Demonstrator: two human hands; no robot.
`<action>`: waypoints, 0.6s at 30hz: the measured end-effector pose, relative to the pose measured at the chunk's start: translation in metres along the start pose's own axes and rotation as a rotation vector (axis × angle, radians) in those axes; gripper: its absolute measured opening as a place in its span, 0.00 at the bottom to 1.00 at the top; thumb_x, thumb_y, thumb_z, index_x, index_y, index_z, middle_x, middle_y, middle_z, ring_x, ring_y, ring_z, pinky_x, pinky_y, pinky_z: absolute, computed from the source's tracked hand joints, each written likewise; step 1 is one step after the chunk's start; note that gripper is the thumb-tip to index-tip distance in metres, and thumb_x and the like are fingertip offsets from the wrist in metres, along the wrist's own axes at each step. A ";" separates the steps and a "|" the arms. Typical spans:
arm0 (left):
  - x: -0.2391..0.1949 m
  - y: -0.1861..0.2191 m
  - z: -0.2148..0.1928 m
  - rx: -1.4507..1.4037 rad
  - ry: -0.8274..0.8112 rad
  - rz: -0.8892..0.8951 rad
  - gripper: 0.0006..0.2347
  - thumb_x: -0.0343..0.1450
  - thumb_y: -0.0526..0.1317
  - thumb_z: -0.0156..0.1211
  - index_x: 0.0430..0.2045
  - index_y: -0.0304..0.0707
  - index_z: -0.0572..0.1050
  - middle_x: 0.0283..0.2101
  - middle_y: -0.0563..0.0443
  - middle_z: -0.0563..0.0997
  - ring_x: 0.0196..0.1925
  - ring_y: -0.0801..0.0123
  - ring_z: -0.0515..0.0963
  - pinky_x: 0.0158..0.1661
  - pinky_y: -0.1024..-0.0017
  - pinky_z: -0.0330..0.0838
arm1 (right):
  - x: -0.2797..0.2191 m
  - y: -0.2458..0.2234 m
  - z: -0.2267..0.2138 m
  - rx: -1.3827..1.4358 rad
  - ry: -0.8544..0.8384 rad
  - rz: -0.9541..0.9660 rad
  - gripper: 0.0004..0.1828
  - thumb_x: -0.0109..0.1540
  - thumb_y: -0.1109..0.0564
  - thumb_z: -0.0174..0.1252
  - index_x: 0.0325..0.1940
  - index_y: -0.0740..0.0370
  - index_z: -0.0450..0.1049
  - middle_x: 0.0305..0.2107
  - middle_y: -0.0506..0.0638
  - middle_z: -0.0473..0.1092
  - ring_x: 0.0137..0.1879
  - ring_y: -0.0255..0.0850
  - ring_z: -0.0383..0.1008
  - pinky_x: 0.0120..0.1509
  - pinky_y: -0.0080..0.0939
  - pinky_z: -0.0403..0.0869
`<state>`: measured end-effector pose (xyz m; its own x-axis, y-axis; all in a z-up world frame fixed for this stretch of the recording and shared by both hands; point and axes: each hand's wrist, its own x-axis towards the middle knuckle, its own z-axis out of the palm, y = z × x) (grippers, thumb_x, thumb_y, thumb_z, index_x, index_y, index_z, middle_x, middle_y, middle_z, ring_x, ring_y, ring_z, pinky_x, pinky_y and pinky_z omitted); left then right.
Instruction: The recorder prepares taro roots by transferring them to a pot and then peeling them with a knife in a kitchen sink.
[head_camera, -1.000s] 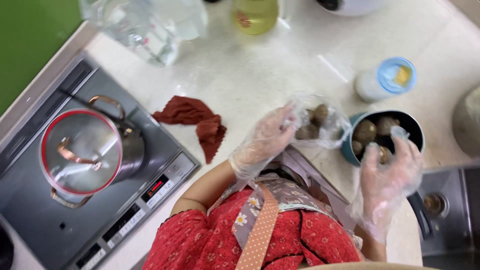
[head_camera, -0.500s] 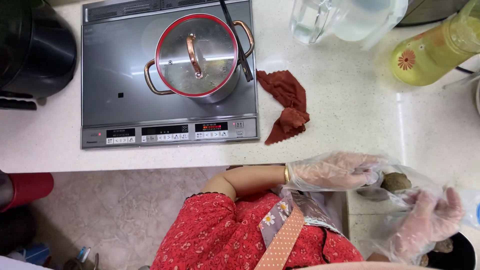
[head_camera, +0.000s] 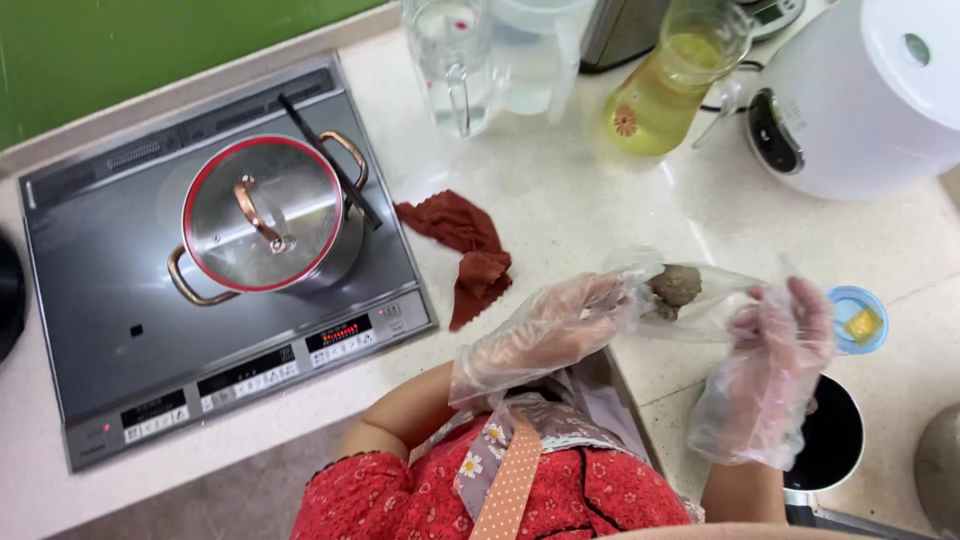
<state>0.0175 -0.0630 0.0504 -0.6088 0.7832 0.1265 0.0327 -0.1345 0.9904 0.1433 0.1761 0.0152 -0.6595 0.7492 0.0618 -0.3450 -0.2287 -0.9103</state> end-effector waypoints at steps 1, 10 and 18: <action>-0.003 0.005 0.002 0.009 -0.017 0.017 0.21 0.76 0.33 0.59 0.66 0.36 0.68 0.50 0.49 0.80 0.52 0.73 0.79 0.53 0.75 0.77 | -0.006 0.003 0.006 0.009 0.007 -0.023 0.22 0.72 0.67 0.59 0.69 0.71 0.62 0.45 0.61 0.73 0.40 0.37 0.73 0.46 0.32 0.72; -0.013 0.025 -0.014 0.499 0.132 0.208 0.19 0.71 0.29 0.58 0.58 0.38 0.75 0.52 0.39 0.80 0.48 0.55 0.83 0.48 0.66 0.78 | 0.000 0.099 0.057 -0.596 -0.370 0.256 0.40 0.57 0.65 0.65 0.72 0.57 0.59 0.39 0.52 0.71 0.45 0.41 0.73 0.49 0.41 0.79; -0.084 -0.008 -0.070 0.680 0.619 0.040 0.21 0.68 0.30 0.57 0.59 0.39 0.74 0.45 0.34 0.78 0.46 0.46 0.79 0.48 0.56 0.75 | 0.031 0.150 0.050 -0.124 -0.292 -0.068 0.10 0.69 0.65 0.60 0.53 0.68 0.71 0.39 0.52 0.74 0.41 0.37 0.76 0.49 0.38 0.77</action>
<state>0.0128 -0.1706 0.0278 -0.9064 0.2950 0.3023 0.4023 0.3846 0.8308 0.0376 0.1339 -0.0984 -0.8076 0.5460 0.2230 -0.3231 -0.0933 -0.9417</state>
